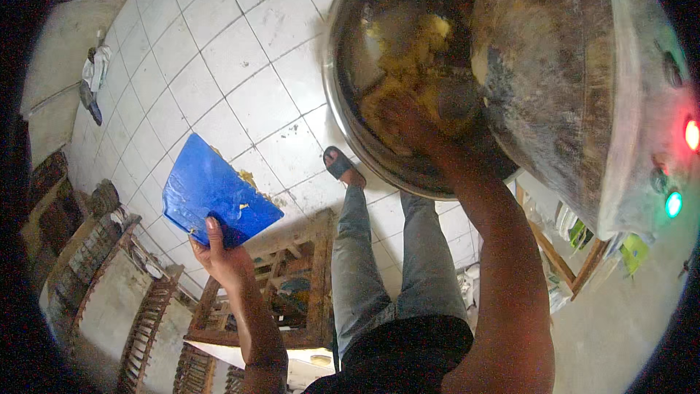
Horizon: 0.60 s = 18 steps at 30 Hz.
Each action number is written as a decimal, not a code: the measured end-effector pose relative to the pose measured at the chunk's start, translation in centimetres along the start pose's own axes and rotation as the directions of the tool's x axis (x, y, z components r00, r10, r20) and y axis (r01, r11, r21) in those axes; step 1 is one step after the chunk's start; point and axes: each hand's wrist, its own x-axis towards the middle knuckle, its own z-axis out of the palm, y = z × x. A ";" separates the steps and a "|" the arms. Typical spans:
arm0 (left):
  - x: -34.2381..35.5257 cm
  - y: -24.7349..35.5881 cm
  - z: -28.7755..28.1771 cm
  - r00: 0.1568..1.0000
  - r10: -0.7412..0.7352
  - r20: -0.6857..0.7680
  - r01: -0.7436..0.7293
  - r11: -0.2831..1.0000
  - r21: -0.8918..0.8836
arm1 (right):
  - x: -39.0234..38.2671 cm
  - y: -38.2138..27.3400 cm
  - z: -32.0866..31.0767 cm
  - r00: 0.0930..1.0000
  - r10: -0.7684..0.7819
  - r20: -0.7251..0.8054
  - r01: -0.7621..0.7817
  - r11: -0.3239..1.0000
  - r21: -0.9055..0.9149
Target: The person scrapes pieces of dough from the sides and bottom of a large industrial mixer by hand and with a blue scraper.
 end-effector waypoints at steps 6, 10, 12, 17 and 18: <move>0.5 2.1 -0.2 0.999 0.033 -0.019 -0.034 0.999 -0.035 | 3.7 -1.1 -2.7 0.995 -0.004 -0.104 -0.068 0.739 -0.670; 1.1 -0.2 0.0 1.000 0.010 -0.022 -0.011 0.998 -0.061 | 10.9 -6.6 0.6 0.956 0.288 0.060 -0.276 0.947 -0.163; 0.9 -1.1 0.0 1.000 -0.003 0.005 0.003 1.000 -0.027 | 9.7 -6.4 2.0 0.943 0.296 0.150 -0.201 0.870 -0.451; -0.2 -0.2 -0.5 0.999 -0.008 0.045 0.007 1.000 0.024 | 0.0 -2.6 0.2 0.966 0.115 0.230 0.100 0.656 -0.748; -0.4 0.3 -0.8 0.999 -0.003 0.052 0.002 1.000 0.011 | -1.0 -3.0 -0.9 0.962 0.124 0.244 0.104 0.658 -0.746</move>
